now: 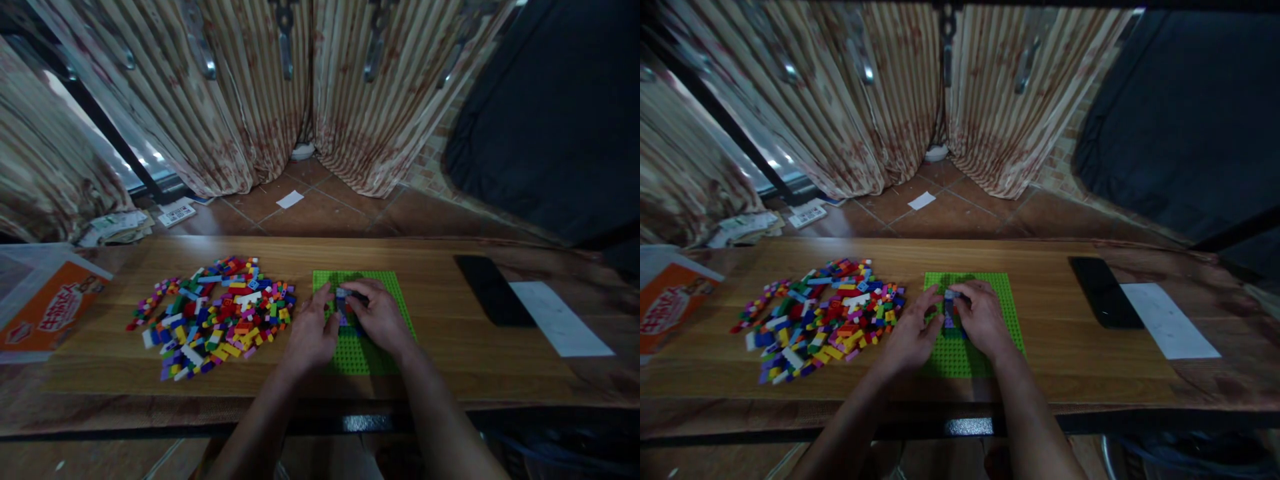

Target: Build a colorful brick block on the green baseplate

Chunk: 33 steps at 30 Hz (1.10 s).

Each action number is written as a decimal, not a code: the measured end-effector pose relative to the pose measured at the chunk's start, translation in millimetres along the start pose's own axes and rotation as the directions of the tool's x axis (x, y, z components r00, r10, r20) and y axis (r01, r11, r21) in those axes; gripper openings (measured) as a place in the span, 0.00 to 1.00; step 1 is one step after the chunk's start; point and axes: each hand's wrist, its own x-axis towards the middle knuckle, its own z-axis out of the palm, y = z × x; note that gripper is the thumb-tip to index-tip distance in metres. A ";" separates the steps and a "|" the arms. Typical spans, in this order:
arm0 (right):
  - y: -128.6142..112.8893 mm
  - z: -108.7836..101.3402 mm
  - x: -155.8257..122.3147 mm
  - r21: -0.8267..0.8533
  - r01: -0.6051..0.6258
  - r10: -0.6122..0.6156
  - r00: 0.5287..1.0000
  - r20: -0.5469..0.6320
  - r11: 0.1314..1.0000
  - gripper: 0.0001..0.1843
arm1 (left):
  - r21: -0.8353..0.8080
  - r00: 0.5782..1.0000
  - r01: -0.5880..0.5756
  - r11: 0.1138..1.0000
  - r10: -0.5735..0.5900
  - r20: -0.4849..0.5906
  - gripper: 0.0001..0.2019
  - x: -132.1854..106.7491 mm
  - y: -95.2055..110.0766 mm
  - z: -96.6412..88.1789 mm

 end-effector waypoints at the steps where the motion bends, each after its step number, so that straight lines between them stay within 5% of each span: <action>1: -0.6 -0.8 0.1 -0.007 0.003 -0.003 1.000 0.010 1.000 0.14 | 0.013 1.000 0.000 1.000 0.000 0.009 0.28 -0.2 0.6 0.0; 6: -4.0 -3.6 0.4 -0.003 0.001 -0.001 1.000 0.021 1.000 0.13 | 0.016 1.000 0.003 1.000 -0.003 0.018 0.28 -1.0 0.3 -0.1; 14: -7.3 -9.1 -2.7 -0.086 -0.026 0.014 0.990 -0.137 0.996 0.07 | -0.027 1.000 -0.007 1.000 0.007 0.015 0.27 -3.5 3.1 -2.2; 20: -13.2 -8.2 -4.7 -0.175 0.077 -0.079 0.997 -0.007 0.982 0.06 | -0.013 0.999 0.009 1.000 -0.009 0.037 0.28 -3.4 4.0 -1.2; 33: -8.2 -4.9 -3.6 -0.169 0.141 -0.124 0.986 0.109 0.975 0.21 | 0.026 0.999 0.009 1.000 -0.010 0.049 0.28 -3.3 5.3 -1.9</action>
